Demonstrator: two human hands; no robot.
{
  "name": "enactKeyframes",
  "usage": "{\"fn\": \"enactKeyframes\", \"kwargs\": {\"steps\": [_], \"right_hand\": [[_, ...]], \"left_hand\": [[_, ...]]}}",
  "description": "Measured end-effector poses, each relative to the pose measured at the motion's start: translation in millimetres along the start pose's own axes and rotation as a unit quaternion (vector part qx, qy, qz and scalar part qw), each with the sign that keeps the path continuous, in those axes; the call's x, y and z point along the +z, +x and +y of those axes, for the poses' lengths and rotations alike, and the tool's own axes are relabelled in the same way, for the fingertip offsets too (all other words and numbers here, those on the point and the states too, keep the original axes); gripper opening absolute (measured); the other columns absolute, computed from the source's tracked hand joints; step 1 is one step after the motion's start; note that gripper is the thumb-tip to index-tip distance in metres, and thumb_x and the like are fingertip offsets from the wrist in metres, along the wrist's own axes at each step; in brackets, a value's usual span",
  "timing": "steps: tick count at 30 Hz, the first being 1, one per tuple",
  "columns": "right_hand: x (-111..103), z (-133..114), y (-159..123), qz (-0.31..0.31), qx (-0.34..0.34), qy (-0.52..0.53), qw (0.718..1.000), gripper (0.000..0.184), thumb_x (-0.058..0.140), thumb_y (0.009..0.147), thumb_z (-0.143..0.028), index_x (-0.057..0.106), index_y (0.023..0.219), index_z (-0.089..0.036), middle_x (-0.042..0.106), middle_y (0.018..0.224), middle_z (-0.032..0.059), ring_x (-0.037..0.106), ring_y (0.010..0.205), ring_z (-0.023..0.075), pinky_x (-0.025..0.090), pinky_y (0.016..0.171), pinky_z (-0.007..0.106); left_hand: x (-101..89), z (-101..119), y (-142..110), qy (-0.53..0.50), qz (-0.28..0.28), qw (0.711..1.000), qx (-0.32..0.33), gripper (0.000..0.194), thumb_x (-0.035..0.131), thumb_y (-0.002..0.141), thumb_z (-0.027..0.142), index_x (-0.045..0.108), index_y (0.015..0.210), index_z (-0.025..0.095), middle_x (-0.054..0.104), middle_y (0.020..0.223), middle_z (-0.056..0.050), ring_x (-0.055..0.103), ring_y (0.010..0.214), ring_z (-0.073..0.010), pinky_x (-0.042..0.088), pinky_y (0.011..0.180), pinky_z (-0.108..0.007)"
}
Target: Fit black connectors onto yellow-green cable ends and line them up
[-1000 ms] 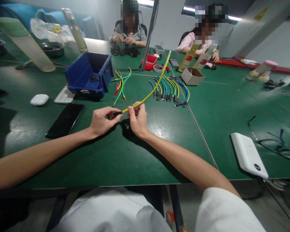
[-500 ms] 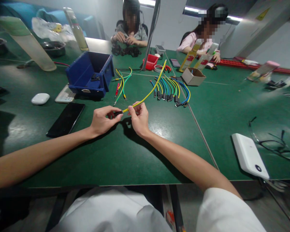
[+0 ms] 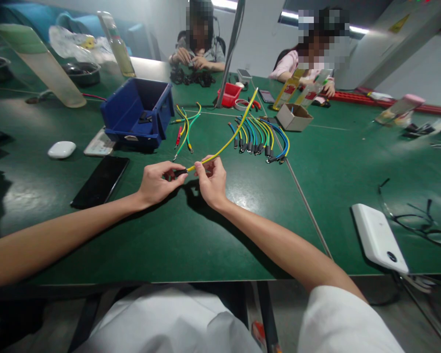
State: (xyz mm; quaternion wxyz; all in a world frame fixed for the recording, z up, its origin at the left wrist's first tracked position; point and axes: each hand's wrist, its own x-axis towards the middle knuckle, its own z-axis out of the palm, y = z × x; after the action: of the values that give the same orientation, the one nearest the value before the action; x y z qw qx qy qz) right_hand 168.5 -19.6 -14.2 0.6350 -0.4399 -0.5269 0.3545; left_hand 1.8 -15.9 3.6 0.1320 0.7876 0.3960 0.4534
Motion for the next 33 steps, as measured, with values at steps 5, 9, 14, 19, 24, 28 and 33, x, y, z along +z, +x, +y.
{"fn": "enactKeyframes", "kwargs": {"steps": [5,9,14,19,24,28,33], "right_hand": [[0.3,-0.9,-0.2,-0.012,-0.002,0.002,1.0,0.026,0.065,0.085,-0.041,0.049,0.091,-0.022,0.056,0.071,-0.0052,0.058,0.058,0.0089,0.045,0.051,0.021],[0.6,-0.2,-0.4,-0.013,-0.005,0.007,1.0,0.026,0.066,0.085,-0.04,0.049,0.092,-0.022,0.057,0.072,-0.0049,0.058,0.059,0.0091,0.046,0.052,0.021],[0.6,-0.1,-0.9,-0.009,0.001,0.003,1.0,0.026,0.067,0.084,-0.039,0.05,0.092,-0.022,0.058,0.074,-0.0046,0.06,0.06,0.0093,0.047,0.053,0.021],[0.7,-1.1,-1.4,-0.008,0.003,-0.002,1.0,0.025,0.067,0.084,-0.039,0.051,0.092,-0.022,0.058,0.073,-0.0044,0.061,0.061,0.0099,0.048,0.053,0.021],[0.8,-1.8,-1.7,-0.014,0.005,0.004,1.0,0.025,0.067,0.084,-0.039,0.051,0.092,-0.022,0.059,0.073,-0.0043,0.061,0.06,0.0096,0.048,0.053,0.021],[0.9,-2.1,-1.5,-0.017,0.009,0.008,1.0,0.026,0.067,0.084,-0.04,0.05,0.092,-0.022,0.059,0.074,-0.0041,0.061,0.061,0.0098,0.048,0.053,0.022],[1.1,-1.9,-0.7,-0.017,0.012,0.017,1.0,0.026,0.068,0.083,-0.039,0.05,0.091,-0.022,0.059,0.073,-0.0043,0.061,0.06,0.0097,0.048,0.053,0.022]], "left_hand": [[0.4,-0.8,-0.3,-0.005,-0.004,1.0,0.0,0.013,0.07,0.079,0.022,0.071,0.089,0.014,0.071,0.074,-0.003,0.057,0.053,-0.0097,0.046,0.055,-0.022],[0.6,-1.6,-0.5,-0.003,0.0,1.0,-0.002,0.013,0.07,0.079,0.022,0.071,0.089,0.014,0.071,0.074,-0.002,0.057,0.053,-0.0096,0.046,0.055,-0.022],[0.8,-1.5,0.0,-0.008,0.003,1.0,0.004,0.012,0.071,0.078,0.02,0.071,0.088,0.013,0.072,0.075,-0.003,0.056,0.052,-0.0087,0.046,0.055,-0.021],[1.4,-1.3,0.2,-0.005,0.009,1.0,0.014,0.012,0.071,0.078,0.019,0.072,0.088,0.012,0.072,0.074,-0.002,0.056,0.052,-0.0083,0.046,0.055,-0.021],[1.2,-1.0,0.6,-0.009,0.008,1.0,0.017,0.012,0.071,0.078,0.019,0.072,0.088,0.013,0.072,0.074,-0.002,0.056,0.052,-0.0082,0.045,0.055,-0.021],[0.7,-0.7,0.7,-0.01,0.009,1.0,0.018,0.012,0.071,0.078,0.02,0.072,0.088,0.013,0.072,0.074,-0.002,0.056,0.052,-0.0081,0.046,0.055,-0.021],[0.6,-0.7,1.2,-0.012,0.011,1.0,0.023,0.012,0.072,0.078,0.019,0.071,0.087,0.012,0.072,0.074,-0.003,0.056,0.052,-0.0079,0.045,0.054,-0.02]]}}
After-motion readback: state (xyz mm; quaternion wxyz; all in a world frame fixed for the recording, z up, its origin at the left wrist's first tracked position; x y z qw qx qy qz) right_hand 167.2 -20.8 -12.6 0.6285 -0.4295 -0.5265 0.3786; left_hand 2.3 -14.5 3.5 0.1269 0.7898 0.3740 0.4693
